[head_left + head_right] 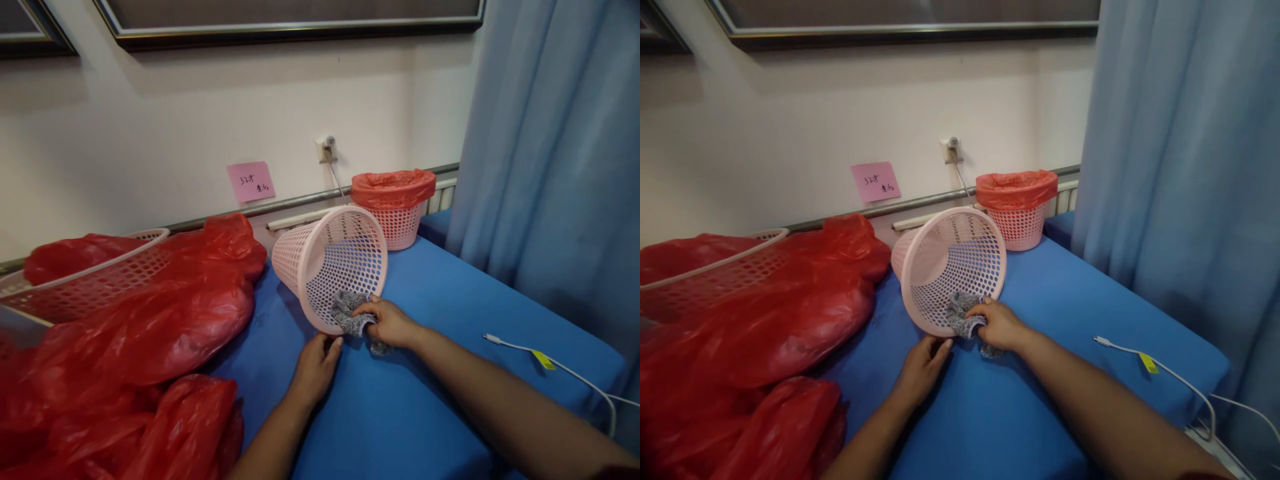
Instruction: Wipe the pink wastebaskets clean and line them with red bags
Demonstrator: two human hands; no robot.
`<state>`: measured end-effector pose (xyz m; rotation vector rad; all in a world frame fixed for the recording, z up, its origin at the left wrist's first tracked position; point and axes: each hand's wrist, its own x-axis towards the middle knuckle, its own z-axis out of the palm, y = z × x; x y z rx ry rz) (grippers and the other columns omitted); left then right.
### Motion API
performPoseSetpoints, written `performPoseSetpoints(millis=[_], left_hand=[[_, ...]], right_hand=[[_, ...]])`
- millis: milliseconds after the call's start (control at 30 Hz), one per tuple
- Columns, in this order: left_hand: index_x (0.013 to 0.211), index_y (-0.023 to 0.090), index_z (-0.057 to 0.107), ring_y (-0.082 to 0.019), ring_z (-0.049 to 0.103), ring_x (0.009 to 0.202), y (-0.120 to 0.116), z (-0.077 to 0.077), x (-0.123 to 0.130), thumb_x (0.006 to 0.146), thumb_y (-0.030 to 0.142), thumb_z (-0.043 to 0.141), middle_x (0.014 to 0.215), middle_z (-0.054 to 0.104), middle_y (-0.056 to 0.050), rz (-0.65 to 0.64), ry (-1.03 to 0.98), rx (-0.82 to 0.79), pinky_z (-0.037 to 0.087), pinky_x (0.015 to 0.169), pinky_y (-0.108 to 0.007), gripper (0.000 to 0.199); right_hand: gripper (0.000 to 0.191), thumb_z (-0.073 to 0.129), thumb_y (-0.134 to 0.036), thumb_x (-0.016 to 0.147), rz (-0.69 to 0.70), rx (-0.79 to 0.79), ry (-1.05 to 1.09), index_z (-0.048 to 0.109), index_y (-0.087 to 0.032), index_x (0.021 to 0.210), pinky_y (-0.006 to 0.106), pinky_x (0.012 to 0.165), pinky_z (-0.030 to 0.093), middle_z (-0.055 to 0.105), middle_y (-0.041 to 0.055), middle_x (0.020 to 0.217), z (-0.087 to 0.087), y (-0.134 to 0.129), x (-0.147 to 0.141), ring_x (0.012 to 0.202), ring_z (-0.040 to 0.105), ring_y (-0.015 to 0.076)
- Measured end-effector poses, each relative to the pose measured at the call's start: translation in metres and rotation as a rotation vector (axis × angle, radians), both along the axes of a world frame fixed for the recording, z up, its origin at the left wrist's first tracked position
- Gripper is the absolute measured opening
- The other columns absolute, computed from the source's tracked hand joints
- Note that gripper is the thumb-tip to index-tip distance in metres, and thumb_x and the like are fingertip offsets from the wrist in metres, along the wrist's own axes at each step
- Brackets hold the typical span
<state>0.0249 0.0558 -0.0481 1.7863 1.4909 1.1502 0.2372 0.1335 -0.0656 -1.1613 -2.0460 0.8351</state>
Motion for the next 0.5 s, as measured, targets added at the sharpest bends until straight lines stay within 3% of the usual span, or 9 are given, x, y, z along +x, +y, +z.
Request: performPoseSetpoints(millis=[133, 367, 500], left_hand=[[0.098, 0.020, 0.075, -0.025, 0.075, 0.081, 0.000, 0.011, -0.005, 0.093, 0.044, 0.063, 0.086, 0.080, -0.005, 0.028, -0.014, 0.056, 0.061, 0.077, -0.037, 0.027], [0.073, 0.023, 0.057, -0.014, 0.057, 0.060, -0.011, 0.025, -0.002, 0.090, 0.043, 0.071, 0.066, 0.060, 0.004, 0.114, -0.101, 0.218, 0.050, 0.061, -0.024, 0.031], [0.079, 0.024, 0.052, -0.013, 0.059, 0.068, -0.013, 0.034, -0.011, 0.091, 0.048, 0.072, 0.079, 0.061, 0.003, 0.260, -0.198, 0.356, 0.052, 0.064, -0.024, 0.034]], right_hand=[[0.044, 0.074, -0.007, 0.073, 0.095, -0.053, 0.117, 0.083, -0.026, 0.112, 0.035, 0.095, 0.056, 0.072, 0.0032, 0.106, 0.003, -0.001, -0.003, 0.097, 0.069, 0.0200], [0.047, 0.079, -0.008, 0.072, 0.179, -0.108, 0.171, 0.083, -0.025, 0.115, 0.035, 0.096, 0.056, 0.072, 0.0038, 0.109, 0.002, -0.005, -0.004, 0.097, 0.070, 0.0199], [0.049, 0.071, -0.002, 0.075, 0.030, 0.019, -0.030, 0.082, -0.027, 0.115, 0.036, 0.096, 0.055, 0.071, 0.0059, 0.117, 0.005, 0.000, 0.005, 0.101, 0.069, 0.0220]])
